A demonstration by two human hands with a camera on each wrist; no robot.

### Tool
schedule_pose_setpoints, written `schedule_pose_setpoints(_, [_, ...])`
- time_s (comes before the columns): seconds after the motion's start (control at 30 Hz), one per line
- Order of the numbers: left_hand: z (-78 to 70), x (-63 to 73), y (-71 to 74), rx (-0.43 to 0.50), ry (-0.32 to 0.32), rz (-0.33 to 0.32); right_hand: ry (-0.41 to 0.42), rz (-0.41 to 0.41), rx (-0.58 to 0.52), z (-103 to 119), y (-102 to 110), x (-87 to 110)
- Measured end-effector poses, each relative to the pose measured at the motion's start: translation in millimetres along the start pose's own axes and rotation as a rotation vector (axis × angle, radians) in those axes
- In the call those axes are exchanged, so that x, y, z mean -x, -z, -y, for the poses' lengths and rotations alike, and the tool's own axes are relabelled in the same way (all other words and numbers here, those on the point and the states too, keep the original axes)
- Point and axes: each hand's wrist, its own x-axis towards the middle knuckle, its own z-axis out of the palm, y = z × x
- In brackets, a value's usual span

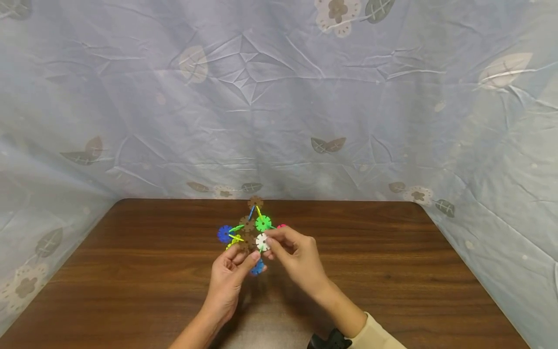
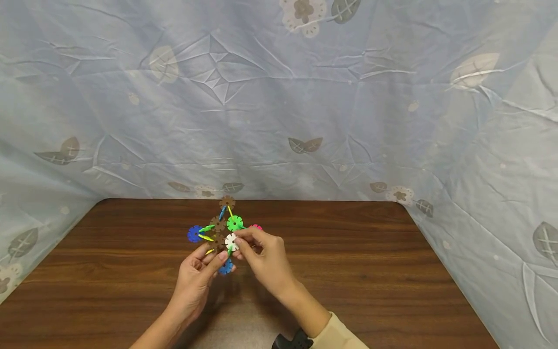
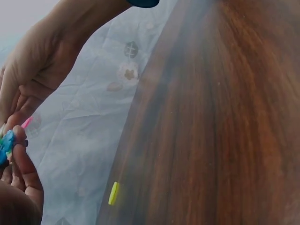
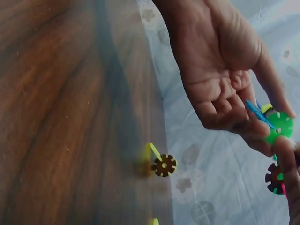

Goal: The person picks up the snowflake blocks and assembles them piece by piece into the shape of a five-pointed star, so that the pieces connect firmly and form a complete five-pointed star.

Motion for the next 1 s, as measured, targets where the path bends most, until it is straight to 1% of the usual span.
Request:
schedule_pose_setpoints(0.07, [-0.4,0.8,-0.9,0.022,0.026,0.002,0.01,-0.017,-0.01,-1.3,-1.9,0.6])
schedule_pose_setpoints(0.17, [-0.4,2.5,-2.9,0.075,0.068,0.024,0.004,-0.041,-0.017,-3.4,-6.1,2.8])
schedule_pose_setpoints(0.23, [-0.9,4.0,-4.1,0.115,0.083,0.034,-0.001,-0.049,-0.009,-5.1,-9.9,5.1])
schedule_pose_setpoints(0.27, [-1.3,4.6,-4.6,0.132,0.091,0.029,-0.005,-0.049,0.007,-6.0,-11.9,6.4])
schedule_pose_setpoints(0.33, [-2.5,5.3,-5.2,0.156,0.11,0.004,0.001,-0.04,0.043,-7.8,-16.0,8.9])
schedule_pose_setpoints(0.47, [-5.0,4.2,-5.2,0.19,0.147,-0.087,0.032,-0.024,0.124,-9.3,-21.9,11.4])
schedule_pose_setpoints(0.57, [-6.8,2.3,-3.3,0.208,0.163,-0.142,0.057,-0.021,0.152,-9.4,-23.8,11.1])
schedule_pose_setpoints(0.7, [-9.1,0.6,1.4,0.227,0.176,-0.172,0.079,0.004,0.159,-10.4,-23.4,9.4])
schedule_pose_setpoints(0.83, [-13.2,-2.0,7.3,0.24,0.182,-0.197,0.098,0.032,0.137,-12.6,-20.0,5.0])
schedule_pose_setpoints(0.9, [-17.0,-4.4,11.6,0.25,0.18,-0.214,0.088,0.021,0.127,-15.6,-17.3,0.5])
schedule_pose_setpoints(1.0, [-23.6,-8.3,19.8,0.27,0.17,-0.242,-0.011,-0.008,0.153,-23.1,-12.6,-7.6])
